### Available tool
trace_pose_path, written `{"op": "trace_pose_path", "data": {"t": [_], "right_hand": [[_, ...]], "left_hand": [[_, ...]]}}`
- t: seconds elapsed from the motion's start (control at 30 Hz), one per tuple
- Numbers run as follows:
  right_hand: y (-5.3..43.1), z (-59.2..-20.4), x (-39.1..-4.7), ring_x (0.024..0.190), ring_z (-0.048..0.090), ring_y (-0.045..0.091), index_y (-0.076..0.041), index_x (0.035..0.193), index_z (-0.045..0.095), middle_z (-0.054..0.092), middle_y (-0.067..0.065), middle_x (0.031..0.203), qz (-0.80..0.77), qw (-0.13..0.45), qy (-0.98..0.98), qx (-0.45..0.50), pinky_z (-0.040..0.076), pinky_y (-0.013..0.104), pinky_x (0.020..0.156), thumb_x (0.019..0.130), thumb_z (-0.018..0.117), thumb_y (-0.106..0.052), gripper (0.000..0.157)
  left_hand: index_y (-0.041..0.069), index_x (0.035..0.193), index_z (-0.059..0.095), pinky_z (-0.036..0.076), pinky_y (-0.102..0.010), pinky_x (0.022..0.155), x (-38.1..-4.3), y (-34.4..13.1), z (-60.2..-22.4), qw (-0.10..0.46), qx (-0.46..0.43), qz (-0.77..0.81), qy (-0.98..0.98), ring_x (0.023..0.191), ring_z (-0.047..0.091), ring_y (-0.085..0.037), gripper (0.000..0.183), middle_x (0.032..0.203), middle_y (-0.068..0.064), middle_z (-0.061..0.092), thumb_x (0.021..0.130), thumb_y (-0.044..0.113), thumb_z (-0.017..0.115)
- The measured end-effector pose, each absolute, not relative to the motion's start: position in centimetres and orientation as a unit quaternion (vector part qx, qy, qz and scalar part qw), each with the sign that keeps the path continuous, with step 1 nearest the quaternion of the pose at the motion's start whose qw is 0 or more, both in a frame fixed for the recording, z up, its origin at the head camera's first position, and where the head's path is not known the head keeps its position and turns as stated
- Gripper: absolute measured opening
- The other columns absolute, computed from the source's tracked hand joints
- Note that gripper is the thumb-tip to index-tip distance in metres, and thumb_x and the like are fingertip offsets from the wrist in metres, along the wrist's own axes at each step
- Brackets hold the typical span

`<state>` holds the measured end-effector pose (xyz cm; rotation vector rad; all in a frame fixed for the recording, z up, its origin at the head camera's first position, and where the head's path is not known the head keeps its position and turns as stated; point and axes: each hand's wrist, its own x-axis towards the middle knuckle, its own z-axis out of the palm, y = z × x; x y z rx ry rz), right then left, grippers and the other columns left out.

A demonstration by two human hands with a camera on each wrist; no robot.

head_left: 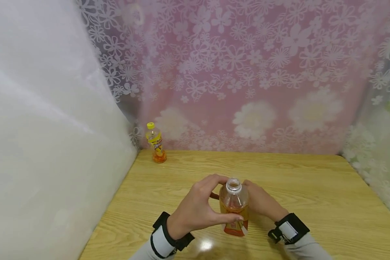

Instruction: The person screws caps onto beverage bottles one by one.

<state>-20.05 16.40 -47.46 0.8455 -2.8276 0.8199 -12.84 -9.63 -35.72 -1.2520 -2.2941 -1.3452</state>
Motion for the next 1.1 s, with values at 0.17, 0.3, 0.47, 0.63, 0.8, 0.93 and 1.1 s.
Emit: {"op": "trace_pose_path", "data": {"t": [0.17,0.3,0.47,0.63,0.8,0.93,1.1], "right_hand": [[16.4,-40.6,-18.2,0.086,0.058,0.011,-0.016,0.112,0.073,0.058,-0.005,0.098,0.266,0.069,-0.92,0.279,0.055,0.033,0.075,0.094,0.074,-0.015,0.018],[16.3,-35.1,-16.3,0.09,0.061,0.008,-0.017,0.121,0.071,0.061,-0.008,0.106,0.274,0.132,-0.903,0.302,0.056,0.03,0.074,0.098,0.07,-0.016,0.023],[15.8,-30.1,-14.0,0.092,0.059,0.004,-0.023,0.13,0.068,0.061,-0.01,0.115,0.291,0.194,-0.873,0.341,0.053,0.026,0.074,0.096,0.07,-0.008,0.037],[14.5,-27.9,-12.5,0.097,0.061,0.004,-0.022,0.131,0.067,0.062,-0.009,0.12,0.303,0.206,-0.831,0.418,0.054,0.023,0.079,0.09,0.073,0.002,0.048],[13.7,-28.2,-12.1,0.101,0.061,0.007,-0.018,0.13,0.068,0.062,-0.006,0.12,0.295,0.19,-0.822,0.449,0.055,0.024,0.08,0.088,0.075,0.003,0.048],[13.7,-29.0,-12.1,0.102,0.062,0.009,-0.017,0.127,0.07,0.062,-0.006,0.119,0.291,0.188,-0.829,0.439,0.057,0.026,0.08,0.087,0.076,0.003,0.045],[13.5,-29.5,-12.0,0.1,0.061,0.008,-0.016,0.125,0.071,0.061,-0.007,0.119,0.296,0.177,-0.828,0.441,0.056,0.024,0.077,0.088,0.076,0.002,0.041]], "left_hand": [[0.025,0.137,0.054,0.056,-0.015,0.076,-13.3,-9.8,-36.1,0.1,-0.411,-0.446,-0.789,0.114,0.061,-0.007,0.071,0.129,0.007,0.061,0.078,0.038,0.09],[0.022,0.137,0.054,0.056,-0.014,0.076,-13.8,-9.9,-36.4,0.101,-0.407,-0.436,-0.796,0.112,0.062,-0.006,0.07,0.128,0.005,0.062,0.079,0.041,0.089],[0.02,0.136,0.054,0.055,-0.012,0.075,-14.1,-9.9,-36.8,0.105,-0.407,-0.428,-0.8,0.109,0.062,-0.005,0.069,0.125,0.005,0.062,0.079,0.042,0.088],[0.018,0.135,0.054,0.054,-0.01,0.076,-14.3,-9.8,-37.1,0.111,-0.41,-0.415,-0.805,0.109,0.062,-0.006,0.07,0.125,0.004,0.061,0.079,0.043,0.087],[0.016,0.137,0.054,0.054,-0.01,0.077,-14.3,-9.6,-37.2,0.114,-0.415,-0.415,-0.802,0.11,0.062,-0.007,0.072,0.127,0.003,0.061,0.079,0.042,0.088],[0.017,0.137,0.054,0.054,-0.011,0.077,-14.3,-9.3,-37.2,0.113,-0.419,-0.417,-0.799,0.111,0.062,-0.008,0.073,0.127,0.003,0.061,0.078,0.041,0.089],[0.017,0.137,0.054,0.054,-0.011,0.076,-14.4,-9.3,-37.3,0.119,-0.422,-0.413,-0.798,0.11,0.063,-0.008,0.073,0.126,0.003,0.062,0.078,0.04,0.09]]}}
